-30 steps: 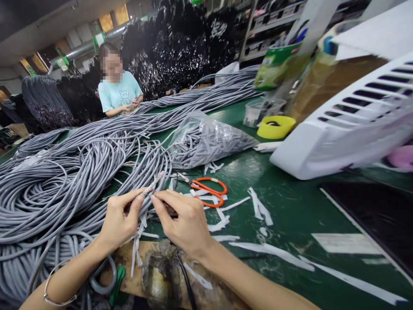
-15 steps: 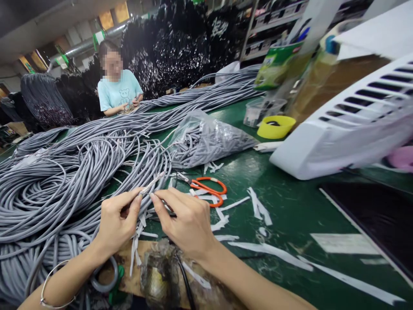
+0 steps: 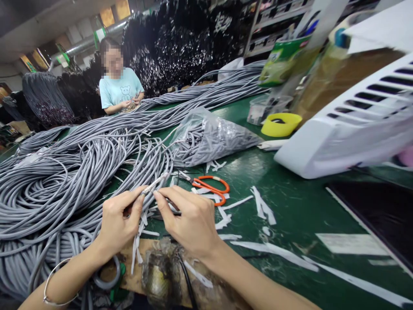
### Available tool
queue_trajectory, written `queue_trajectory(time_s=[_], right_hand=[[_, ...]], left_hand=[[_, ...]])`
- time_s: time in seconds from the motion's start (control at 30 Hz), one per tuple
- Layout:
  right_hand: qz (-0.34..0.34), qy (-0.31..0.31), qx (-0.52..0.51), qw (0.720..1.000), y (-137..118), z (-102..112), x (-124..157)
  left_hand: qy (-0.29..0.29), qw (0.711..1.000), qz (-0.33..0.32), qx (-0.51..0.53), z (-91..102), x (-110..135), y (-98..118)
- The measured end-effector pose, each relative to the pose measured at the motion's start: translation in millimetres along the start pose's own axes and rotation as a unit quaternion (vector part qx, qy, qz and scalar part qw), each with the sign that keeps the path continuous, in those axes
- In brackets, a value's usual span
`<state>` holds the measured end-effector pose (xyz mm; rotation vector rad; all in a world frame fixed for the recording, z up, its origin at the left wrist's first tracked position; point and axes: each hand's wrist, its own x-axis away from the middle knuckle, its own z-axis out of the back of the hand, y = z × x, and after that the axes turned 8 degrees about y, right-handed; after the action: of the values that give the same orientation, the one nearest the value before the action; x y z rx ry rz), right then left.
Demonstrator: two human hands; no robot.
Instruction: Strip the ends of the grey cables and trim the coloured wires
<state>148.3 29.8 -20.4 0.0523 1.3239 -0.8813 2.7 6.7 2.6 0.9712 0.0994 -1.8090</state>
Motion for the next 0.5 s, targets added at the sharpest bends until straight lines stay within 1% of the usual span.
queue_trajectory(time_s=[0.13, 0.3, 0.4, 0.5], right_hand=[[0.024, -0.002, 0.039, 0.999, 0.5, 0.2, 0.8], [0.045, 0.011, 0.065, 0.997, 0.6, -0.5, 2.4], [0.036, 0.002, 0.037, 0.999, 0.2, -0.6, 2.7], [-0.006, -0.020, -0.022, 1.000, -0.5, -0.7, 1.2]], left_hand=[[0.004, 1.000, -0.002, -0.010, 0.1, -0.1, 0.1], [0.012, 0.999, -0.015, -0.045, -0.1, 1.8, 0.2], [0.014, 0.998, -0.021, -0.053, -0.3, 2.5, 0.9], [0.003, 0.999, -0.022, -0.041, -0.7, 2.6, 1.7]])
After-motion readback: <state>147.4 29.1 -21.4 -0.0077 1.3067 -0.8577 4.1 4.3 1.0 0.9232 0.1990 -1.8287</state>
